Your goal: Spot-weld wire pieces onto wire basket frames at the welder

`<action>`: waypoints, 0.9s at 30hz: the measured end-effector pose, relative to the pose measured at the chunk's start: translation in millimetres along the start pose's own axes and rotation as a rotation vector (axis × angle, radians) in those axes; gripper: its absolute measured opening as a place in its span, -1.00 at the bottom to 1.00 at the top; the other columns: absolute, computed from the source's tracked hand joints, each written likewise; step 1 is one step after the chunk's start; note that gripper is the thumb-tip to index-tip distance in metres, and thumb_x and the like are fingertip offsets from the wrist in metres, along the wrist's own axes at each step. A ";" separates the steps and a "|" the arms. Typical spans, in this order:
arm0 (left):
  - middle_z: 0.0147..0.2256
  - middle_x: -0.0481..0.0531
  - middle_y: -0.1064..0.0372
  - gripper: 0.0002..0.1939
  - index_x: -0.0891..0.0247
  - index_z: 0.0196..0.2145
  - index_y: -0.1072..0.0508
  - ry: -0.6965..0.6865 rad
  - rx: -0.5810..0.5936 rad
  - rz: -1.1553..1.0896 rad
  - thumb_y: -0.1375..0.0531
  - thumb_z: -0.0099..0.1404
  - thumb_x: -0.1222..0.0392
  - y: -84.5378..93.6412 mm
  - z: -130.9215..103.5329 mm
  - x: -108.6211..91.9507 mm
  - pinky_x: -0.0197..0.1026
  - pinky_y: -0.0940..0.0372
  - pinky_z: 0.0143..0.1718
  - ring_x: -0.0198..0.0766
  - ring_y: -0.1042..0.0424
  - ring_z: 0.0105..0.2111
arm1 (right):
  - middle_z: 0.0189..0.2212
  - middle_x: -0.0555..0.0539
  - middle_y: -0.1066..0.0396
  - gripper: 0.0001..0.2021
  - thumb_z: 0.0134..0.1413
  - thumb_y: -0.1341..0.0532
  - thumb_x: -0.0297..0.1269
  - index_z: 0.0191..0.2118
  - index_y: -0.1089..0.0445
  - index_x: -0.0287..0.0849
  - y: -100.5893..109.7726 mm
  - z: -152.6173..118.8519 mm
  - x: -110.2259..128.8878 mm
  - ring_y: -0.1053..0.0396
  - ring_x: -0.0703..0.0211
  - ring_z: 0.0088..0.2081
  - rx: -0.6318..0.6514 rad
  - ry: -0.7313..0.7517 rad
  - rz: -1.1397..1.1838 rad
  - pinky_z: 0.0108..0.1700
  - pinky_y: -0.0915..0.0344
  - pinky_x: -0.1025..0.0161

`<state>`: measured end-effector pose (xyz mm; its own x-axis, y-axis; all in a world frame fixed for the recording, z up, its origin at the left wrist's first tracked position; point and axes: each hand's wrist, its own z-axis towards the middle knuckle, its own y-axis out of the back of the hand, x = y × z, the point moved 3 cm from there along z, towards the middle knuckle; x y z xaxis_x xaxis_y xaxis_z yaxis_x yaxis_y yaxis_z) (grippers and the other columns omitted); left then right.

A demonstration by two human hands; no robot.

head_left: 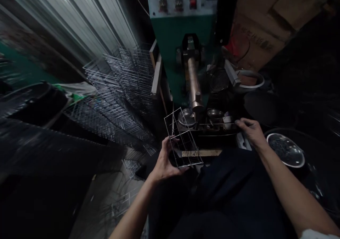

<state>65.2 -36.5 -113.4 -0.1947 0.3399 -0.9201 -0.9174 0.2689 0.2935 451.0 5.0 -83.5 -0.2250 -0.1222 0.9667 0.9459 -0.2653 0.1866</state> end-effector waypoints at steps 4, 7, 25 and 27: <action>0.21 0.24 -0.09 0.17 0.06 0.32 0.09 -0.034 -0.016 -0.049 -0.52 -0.06 0.01 3.1 3.7 -3.8 0.36 -0.15 0.35 0.16 -0.27 0.26 | -0.57 0.08 -0.02 -0.43 0.04 -0.45 0.08 -0.62 -0.18 -0.17 -20.4 2.5 0.1 0.00 0.26 -0.47 0.125 0.064 -0.012 -0.37 0.02 0.24; 0.22 0.25 -0.08 0.18 0.07 0.33 0.09 -0.043 -0.011 -0.073 -0.52 -0.06 0.00 3.8 7.7 -3.3 0.39 -0.13 0.35 0.17 -0.26 0.26 | -0.54 0.06 -0.03 -0.46 0.08 -0.44 0.02 -0.61 -0.18 -0.16 -25.4 4.8 0.2 -0.01 0.23 -0.45 0.201 0.082 0.029 -0.35 0.01 0.22; 0.22 0.21 -0.14 0.22 -0.05 0.35 0.11 0.003 0.034 0.037 -0.52 -0.09 0.09 -2.6 30.7 23.4 0.40 -0.27 0.25 0.20 -0.35 0.19 | -0.56 0.05 -0.09 -0.46 0.02 -0.45 0.08 -0.62 -0.21 -0.16 -39.3 40.1 -34.5 -0.05 0.19 -0.44 0.218 0.076 0.141 -0.35 -0.03 0.22; 0.24 0.21 -0.12 0.24 -0.08 0.36 0.12 -0.011 0.025 0.045 -0.53 -0.11 0.11 -3.7 33.6 27.7 0.40 -0.28 0.25 0.22 -0.34 0.19 | -0.55 0.04 -0.09 -0.44 0.02 -0.45 0.10 -0.62 -0.19 -0.15 -38.7 45.9 -40.8 -0.05 0.19 -0.44 0.215 0.058 0.144 -0.34 -0.05 0.22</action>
<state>74.8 2.2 -131.3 -0.2316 0.3624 -0.9028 -0.8988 0.2753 0.3411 434.3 64.1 -122.2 -0.0918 -0.1999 0.9755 0.9957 -0.0326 0.0870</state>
